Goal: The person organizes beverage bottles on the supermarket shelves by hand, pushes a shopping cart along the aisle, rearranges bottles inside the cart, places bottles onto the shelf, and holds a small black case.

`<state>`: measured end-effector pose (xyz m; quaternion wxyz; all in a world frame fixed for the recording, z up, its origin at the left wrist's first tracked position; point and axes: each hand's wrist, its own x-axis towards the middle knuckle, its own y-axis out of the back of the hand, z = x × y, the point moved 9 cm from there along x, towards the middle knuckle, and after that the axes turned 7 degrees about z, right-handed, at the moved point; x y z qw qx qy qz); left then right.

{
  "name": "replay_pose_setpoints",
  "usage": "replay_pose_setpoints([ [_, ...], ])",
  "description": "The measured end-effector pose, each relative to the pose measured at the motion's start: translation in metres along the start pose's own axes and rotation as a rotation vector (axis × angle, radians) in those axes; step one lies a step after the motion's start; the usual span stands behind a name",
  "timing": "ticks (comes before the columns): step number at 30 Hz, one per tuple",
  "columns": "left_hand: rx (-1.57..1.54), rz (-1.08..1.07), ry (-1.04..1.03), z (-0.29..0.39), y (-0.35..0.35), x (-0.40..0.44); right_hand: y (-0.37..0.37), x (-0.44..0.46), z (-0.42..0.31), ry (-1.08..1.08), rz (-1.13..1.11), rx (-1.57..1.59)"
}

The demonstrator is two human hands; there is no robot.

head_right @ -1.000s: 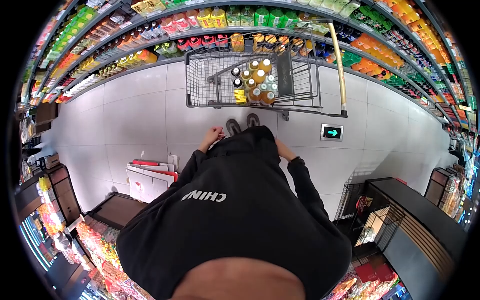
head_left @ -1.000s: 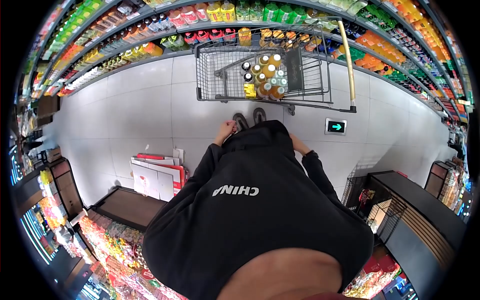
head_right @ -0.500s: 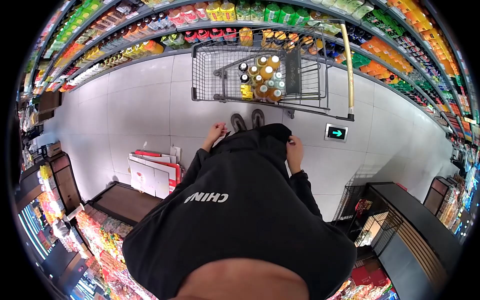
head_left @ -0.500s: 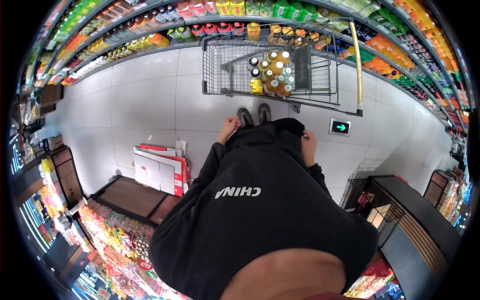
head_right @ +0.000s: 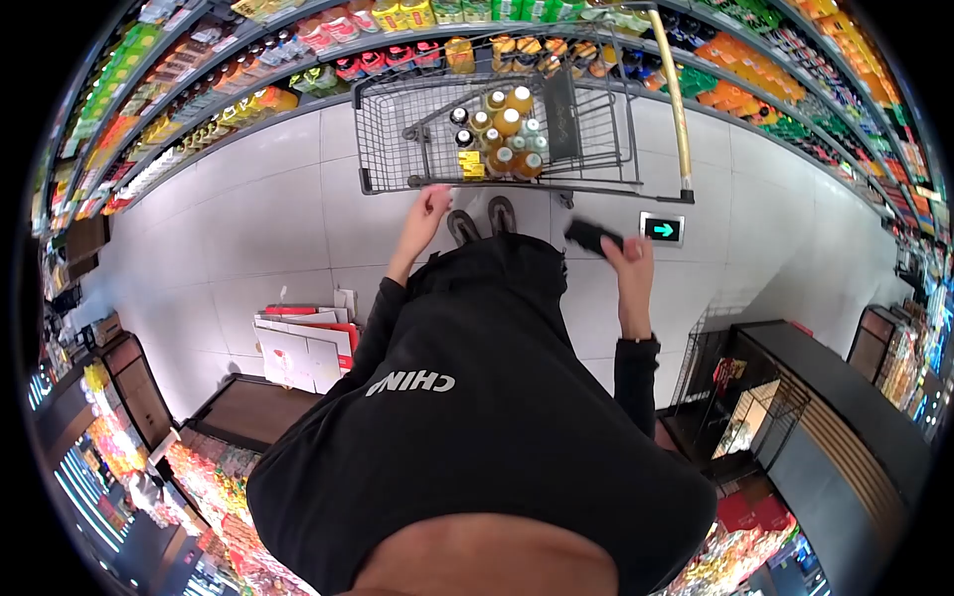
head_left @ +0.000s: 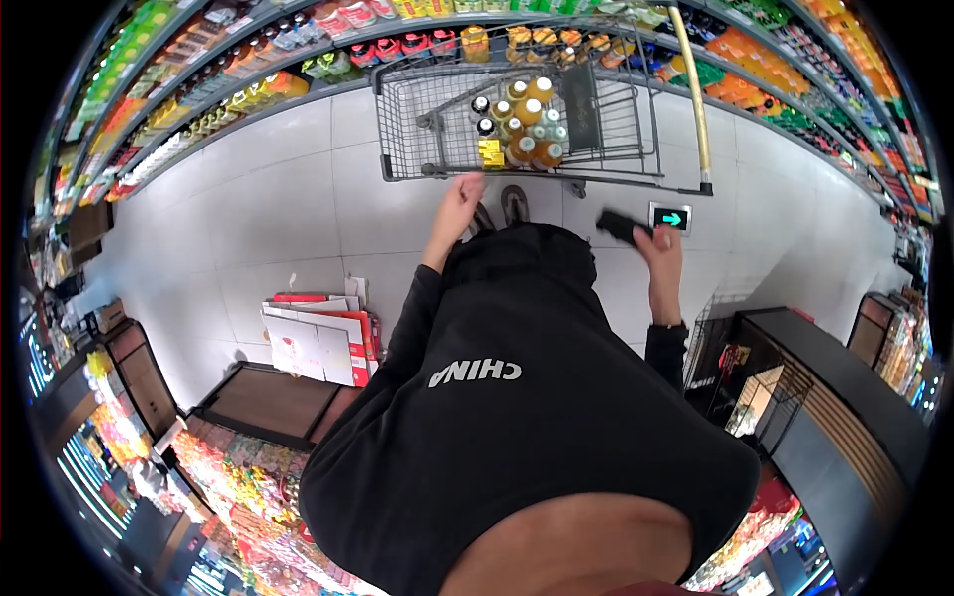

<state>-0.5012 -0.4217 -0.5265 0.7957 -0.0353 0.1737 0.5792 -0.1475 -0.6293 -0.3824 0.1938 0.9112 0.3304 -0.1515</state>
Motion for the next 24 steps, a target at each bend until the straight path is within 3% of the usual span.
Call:
replay_pose_setpoints([
  [4, -0.315, -0.308, -0.088, 0.163, -0.048, -0.010, -0.082, -0.013, -0.092, -0.051, -0.301, 0.397],
  [7, -0.361, -0.296, -0.276, 0.236, -0.058, -0.030, -0.132, -0.030, -0.132, -0.123, -0.478, 0.672],
  [9, -0.505, -0.250, -0.283, 0.269, -0.057, -0.040, -0.162, -0.044, -0.139, -0.232, -0.571, 0.798],
  [13, -0.602, -0.211, -0.244, 0.300, -0.023, -0.040, -0.198, -0.075, -0.165, -0.159, -0.728, 0.642],
  [14, -0.521, -0.121, -0.340, 0.306, -0.010, -0.039, -0.197, -0.075, -0.175, 0.098, -0.668, 0.313],
  [17, -0.598, -0.209, -0.357, 0.330, 0.009, -0.049, -0.193, -0.084, -0.225, 0.567, -0.591, 0.211],
  [18, -0.563, -0.201, -0.322, 0.334, 0.014, -0.051, -0.197, -0.089, -0.235, 0.544, -0.674, 0.280],
  [21, 0.158, -0.028, -0.716, 0.380, 0.027, -0.072, -0.204, -0.106, -0.272, 0.475, -0.913, 0.489],
  [22, 0.182, 0.014, -0.663, 0.389, 0.032, -0.077, -0.209, -0.103, -0.271, 0.500, -0.937, 0.355],
  [24, 0.241, 0.077, -0.763, 0.402, 0.043, -0.083, -0.213, -0.105, -0.273, 0.456, -0.979, 0.357],
])
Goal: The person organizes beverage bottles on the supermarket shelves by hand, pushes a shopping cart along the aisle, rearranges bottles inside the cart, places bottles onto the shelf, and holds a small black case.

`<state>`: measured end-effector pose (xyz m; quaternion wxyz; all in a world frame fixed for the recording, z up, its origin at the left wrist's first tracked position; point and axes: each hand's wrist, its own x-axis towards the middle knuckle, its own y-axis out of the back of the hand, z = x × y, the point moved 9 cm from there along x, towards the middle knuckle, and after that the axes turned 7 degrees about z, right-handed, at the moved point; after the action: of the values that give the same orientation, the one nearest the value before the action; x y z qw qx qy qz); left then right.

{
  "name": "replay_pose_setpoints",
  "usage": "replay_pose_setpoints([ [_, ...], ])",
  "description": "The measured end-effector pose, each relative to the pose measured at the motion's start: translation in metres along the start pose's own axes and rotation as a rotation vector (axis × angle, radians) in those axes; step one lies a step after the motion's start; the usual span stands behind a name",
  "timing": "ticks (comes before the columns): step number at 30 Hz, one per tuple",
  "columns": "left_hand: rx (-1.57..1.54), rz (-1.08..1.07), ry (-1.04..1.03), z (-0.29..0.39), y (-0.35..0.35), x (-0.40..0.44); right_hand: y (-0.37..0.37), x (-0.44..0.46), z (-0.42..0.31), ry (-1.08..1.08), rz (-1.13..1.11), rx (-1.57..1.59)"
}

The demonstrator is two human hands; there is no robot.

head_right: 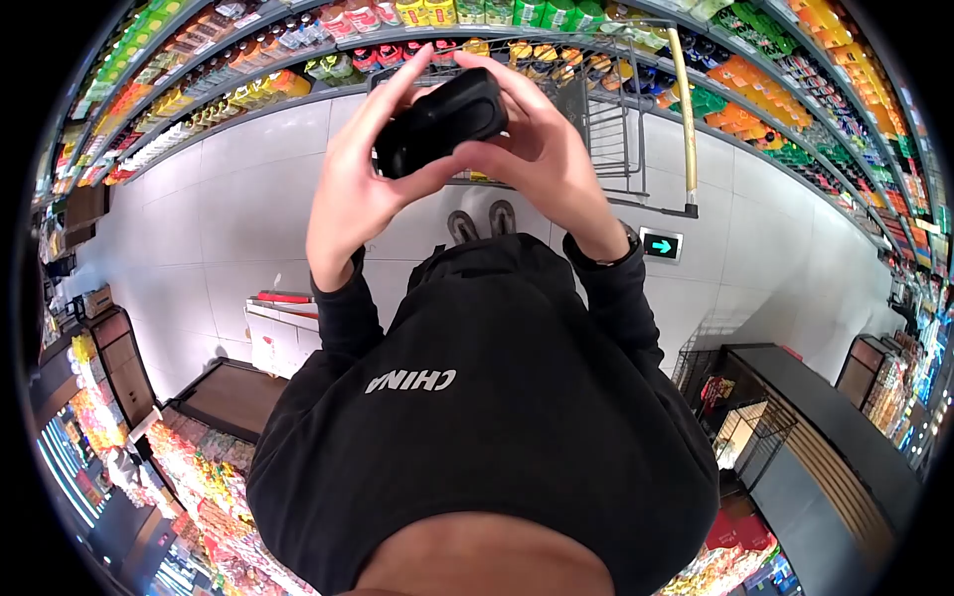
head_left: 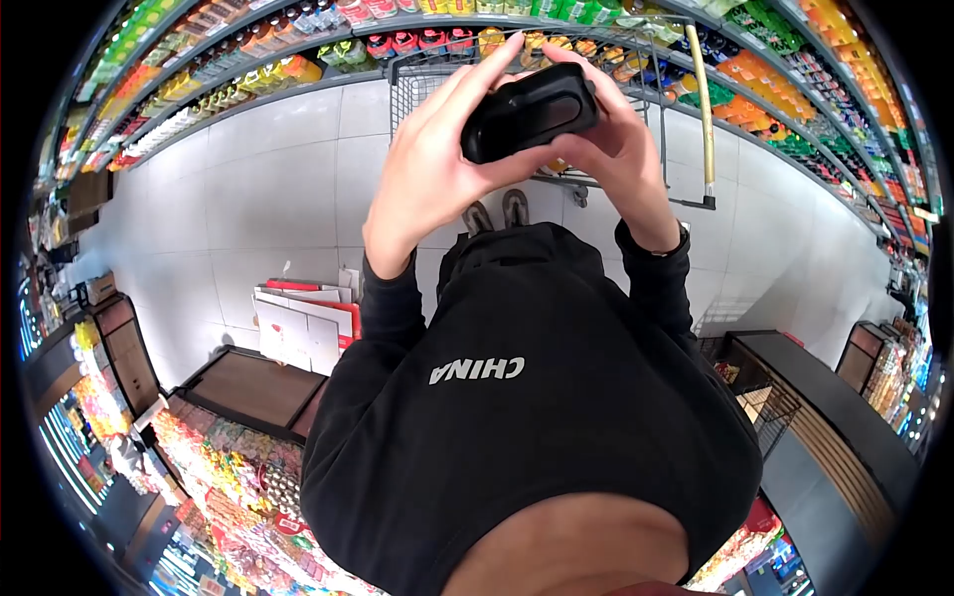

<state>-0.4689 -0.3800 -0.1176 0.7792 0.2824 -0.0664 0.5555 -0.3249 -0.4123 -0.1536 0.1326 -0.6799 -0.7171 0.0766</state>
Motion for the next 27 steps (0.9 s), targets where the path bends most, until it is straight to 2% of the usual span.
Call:
replay_pose_setpoints([
  [2, 0.018, 0.036, -0.049, 0.008, 0.009, 0.004, -0.001, 0.005, -0.001, -0.052, -0.022, 0.012],
  [6, -0.161, 0.047, -0.018, 0.019, 0.024, 0.009, -0.011, 0.009, -0.017, 0.142, -0.051, 0.084],
  [9, -0.217, 0.129, -0.069, 0.024, 0.037, 0.007, -0.014, 0.014, -0.024, 0.076, -0.012, 0.268],
  [10, -0.322, 0.113, -0.054, 0.022, 0.039, 0.007, -0.015, 0.014, -0.027, 0.082, -0.017, 0.242],
  [13, -0.296, 0.182, -0.088, 0.022, 0.048, 0.007, -0.023, 0.014, -0.029, 0.084, -0.007, 0.374],
  [18, -0.192, 0.223, -0.105, 0.035, 0.054, 0.011, -0.032, 0.017, -0.031, 0.122, -0.059, 0.231],
  [27, -0.027, 0.254, -0.205, 0.054, 0.063, 0.013, -0.037, 0.022, -0.027, 0.139, -0.063, 0.293],
])
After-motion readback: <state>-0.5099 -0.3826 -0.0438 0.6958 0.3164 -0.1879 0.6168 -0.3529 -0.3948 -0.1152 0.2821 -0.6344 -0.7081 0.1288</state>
